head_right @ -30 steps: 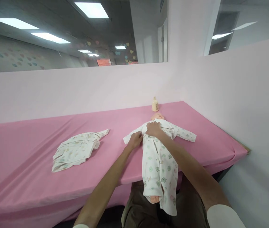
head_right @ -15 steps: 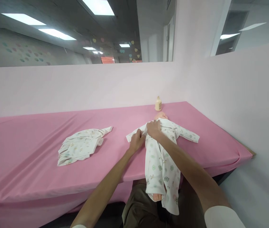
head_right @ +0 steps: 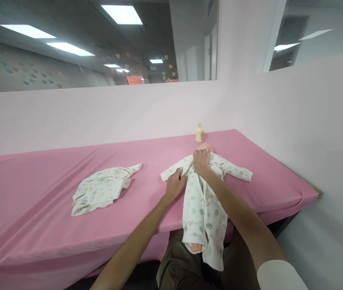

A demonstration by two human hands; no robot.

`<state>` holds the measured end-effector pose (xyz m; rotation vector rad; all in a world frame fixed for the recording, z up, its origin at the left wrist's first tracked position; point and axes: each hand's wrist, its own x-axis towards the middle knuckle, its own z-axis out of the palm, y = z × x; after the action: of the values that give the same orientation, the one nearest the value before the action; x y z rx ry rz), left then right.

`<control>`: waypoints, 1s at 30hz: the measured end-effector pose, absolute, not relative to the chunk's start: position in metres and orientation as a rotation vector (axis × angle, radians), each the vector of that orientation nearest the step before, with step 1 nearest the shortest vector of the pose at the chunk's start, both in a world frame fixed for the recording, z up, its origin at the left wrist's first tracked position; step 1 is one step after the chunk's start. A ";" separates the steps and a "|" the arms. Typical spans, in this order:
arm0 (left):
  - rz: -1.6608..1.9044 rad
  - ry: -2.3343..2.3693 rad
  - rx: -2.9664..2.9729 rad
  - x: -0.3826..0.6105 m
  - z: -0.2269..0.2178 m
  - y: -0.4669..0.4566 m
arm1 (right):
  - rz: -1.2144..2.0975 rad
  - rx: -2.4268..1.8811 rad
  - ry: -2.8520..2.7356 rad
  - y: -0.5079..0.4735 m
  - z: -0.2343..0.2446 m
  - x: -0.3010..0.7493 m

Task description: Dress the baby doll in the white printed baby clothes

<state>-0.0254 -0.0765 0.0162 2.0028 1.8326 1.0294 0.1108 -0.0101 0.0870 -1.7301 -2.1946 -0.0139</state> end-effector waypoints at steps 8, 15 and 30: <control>0.815 1.797 1.982 -0.034 0.013 -0.073 | 0.146 -1.577 -2.005 -0.017 0.071 0.181; 1.124 1.568 1.866 -0.027 0.019 -0.063 | 0.490 -1.608 -1.809 -0.036 0.013 0.263; 0.812 1.273 2.786 0.064 0.087 -0.045 | 0.477 -1.524 -1.757 -0.017 0.012 0.249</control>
<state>0.0644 -0.0448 0.0873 2.7865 1.2726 0.8121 0.2494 -0.0172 0.0120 -1.5240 -1.7573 0.4773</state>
